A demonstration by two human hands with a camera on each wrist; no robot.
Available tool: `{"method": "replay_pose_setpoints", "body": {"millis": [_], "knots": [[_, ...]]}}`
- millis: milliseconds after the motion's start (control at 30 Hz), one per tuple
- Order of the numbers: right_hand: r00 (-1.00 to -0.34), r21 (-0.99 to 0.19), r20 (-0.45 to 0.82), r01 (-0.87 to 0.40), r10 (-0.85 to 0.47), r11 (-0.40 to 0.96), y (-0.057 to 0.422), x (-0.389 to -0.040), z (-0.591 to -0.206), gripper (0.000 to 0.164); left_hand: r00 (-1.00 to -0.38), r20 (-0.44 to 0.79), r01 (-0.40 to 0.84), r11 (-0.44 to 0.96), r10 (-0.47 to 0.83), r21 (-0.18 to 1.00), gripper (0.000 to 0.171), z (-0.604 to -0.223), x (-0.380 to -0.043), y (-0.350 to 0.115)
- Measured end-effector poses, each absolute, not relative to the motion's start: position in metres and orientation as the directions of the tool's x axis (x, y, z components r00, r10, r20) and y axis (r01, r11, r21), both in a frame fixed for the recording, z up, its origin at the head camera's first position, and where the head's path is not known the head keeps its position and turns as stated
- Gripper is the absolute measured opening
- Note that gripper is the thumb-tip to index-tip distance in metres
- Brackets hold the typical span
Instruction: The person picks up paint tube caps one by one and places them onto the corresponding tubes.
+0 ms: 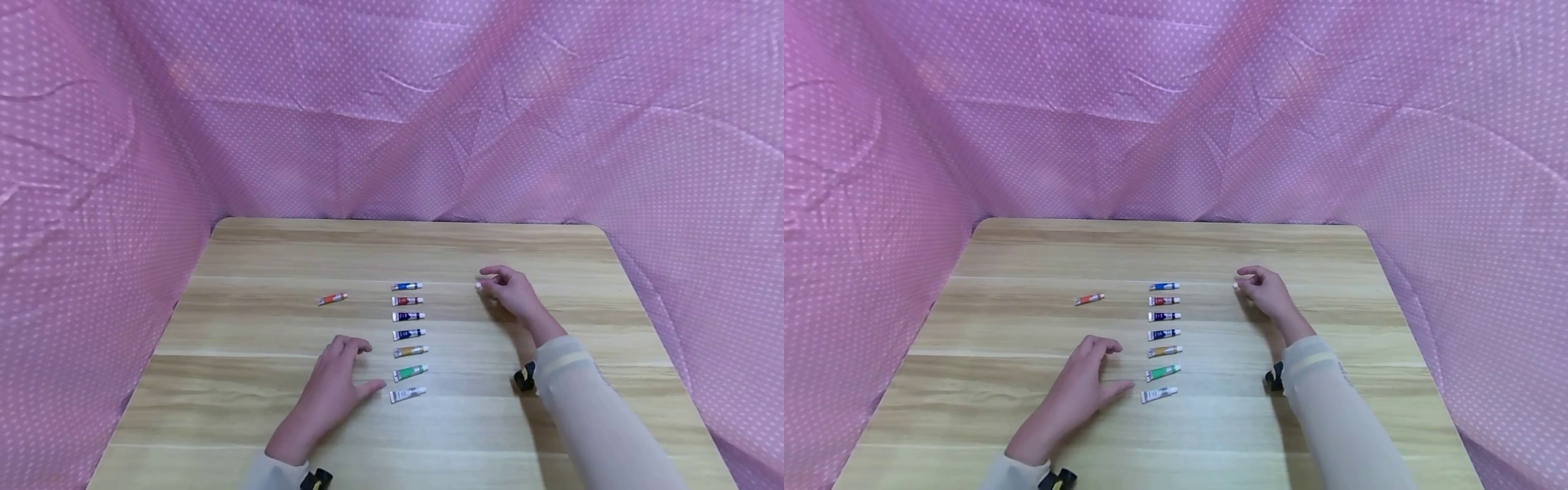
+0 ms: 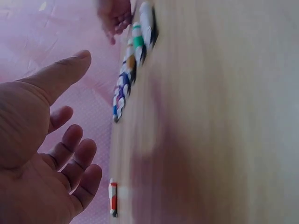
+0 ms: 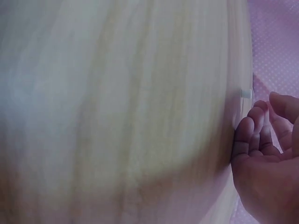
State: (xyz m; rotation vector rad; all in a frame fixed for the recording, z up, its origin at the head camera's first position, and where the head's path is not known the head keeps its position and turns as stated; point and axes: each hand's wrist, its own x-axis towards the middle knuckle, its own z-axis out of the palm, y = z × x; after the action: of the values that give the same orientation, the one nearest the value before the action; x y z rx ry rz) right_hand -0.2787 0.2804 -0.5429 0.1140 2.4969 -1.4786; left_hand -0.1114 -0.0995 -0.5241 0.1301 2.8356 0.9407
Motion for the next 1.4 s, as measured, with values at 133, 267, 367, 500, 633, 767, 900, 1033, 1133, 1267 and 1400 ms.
{"method": "replay_pose_setpoints", "body": {"millis": [133,267,367,500,633,767,900,1033,1133,1267,1400], "knots": [[-0.976,-0.824,-0.209,0.14,-0.065,0.55,0.279,-0.279,-0.546,0.037,-0.987,-0.121,0.013,0.795,0.108,0.607,0.066,-0.523,-0.117,-0.104],[-0.976,-0.785,-0.199,0.107,-0.085,0.61,0.277,-0.28,-0.547,0.035,-0.983,-0.15,-0.006,0.801,0.105,0.599,0.066,-0.525,-0.122,-0.109],[-0.973,-0.776,-0.208,0.1,-0.102,0.623,0.277,-0.281,-0.547,0.036,-0.982,-0.157,-0.012,0.806,0.101,0.591,0.064,-0.526,-0.126,-0.114],[-0.972,-0.778,-0.209,0.099,-0.107,0.62,0.277,-0.282,-0.547,0.035,-0.982,-0.159,-0.009,0.806,0.106,0.592,0.061,-0.529,-0.131,-0.12],[-0.971,-0.775,-0.216,0.105,-0.105,0.624,0.278,-0.282,-0.548,0.033,-0.979,-0.177,-0.029,0.794,0.099,0.607,0.061,-0.53,-0.136,-0.129],[-0.967,-0.768,-0.237,0.126,-0.096,0.628,0.276,-0.282,-0.548,0.031,-0.977,-0.185,-0.038,0.767,0.105,0.64,0.063,-0.53,-0.144,-0.144],[-0.97,-0.751,-0.229,0.119,-0.087,0.649,0.275,-0.282,-0.548,0.03,-0.979,-0.165,-0.019,0.752,0.12,0.659,0.066,-0.53,-0.156,-0.16],[-0.971,-0.735,-0.226,0.121,-0.074,0.667,0.274,-0.283,-0.549,0.028,-0.984,-0.132,0.007,0.778,0.116,0.629,0.071,-0.526,-0.167,-0.17],[-0.972,-0.73,-0.225,0.12,-0.07,0.673,0.274,-0.283,-0.549,0.026,-0.988,-0.116,0.017,0.805,0.106,0.593,0.074,-0.523,-0.173,-0.173],[-0.975,-0.726,-0.208,0.103,-0.075,0.68,0.274,-0.282,-0.551,0.024,-0.988,-0.124,0.007,0.82,0.095,0.573,0.073,-0.52,-0.181,-0.176],[-0.978,-0.725,-0.199,0.101,-0.067,0.681,0.273,-0.282,-0.552,0.022,-0.987,-0.131,-0.003,0.82,0.088,0.572,0.071,-0.52,-0.193,-0.177]]}}
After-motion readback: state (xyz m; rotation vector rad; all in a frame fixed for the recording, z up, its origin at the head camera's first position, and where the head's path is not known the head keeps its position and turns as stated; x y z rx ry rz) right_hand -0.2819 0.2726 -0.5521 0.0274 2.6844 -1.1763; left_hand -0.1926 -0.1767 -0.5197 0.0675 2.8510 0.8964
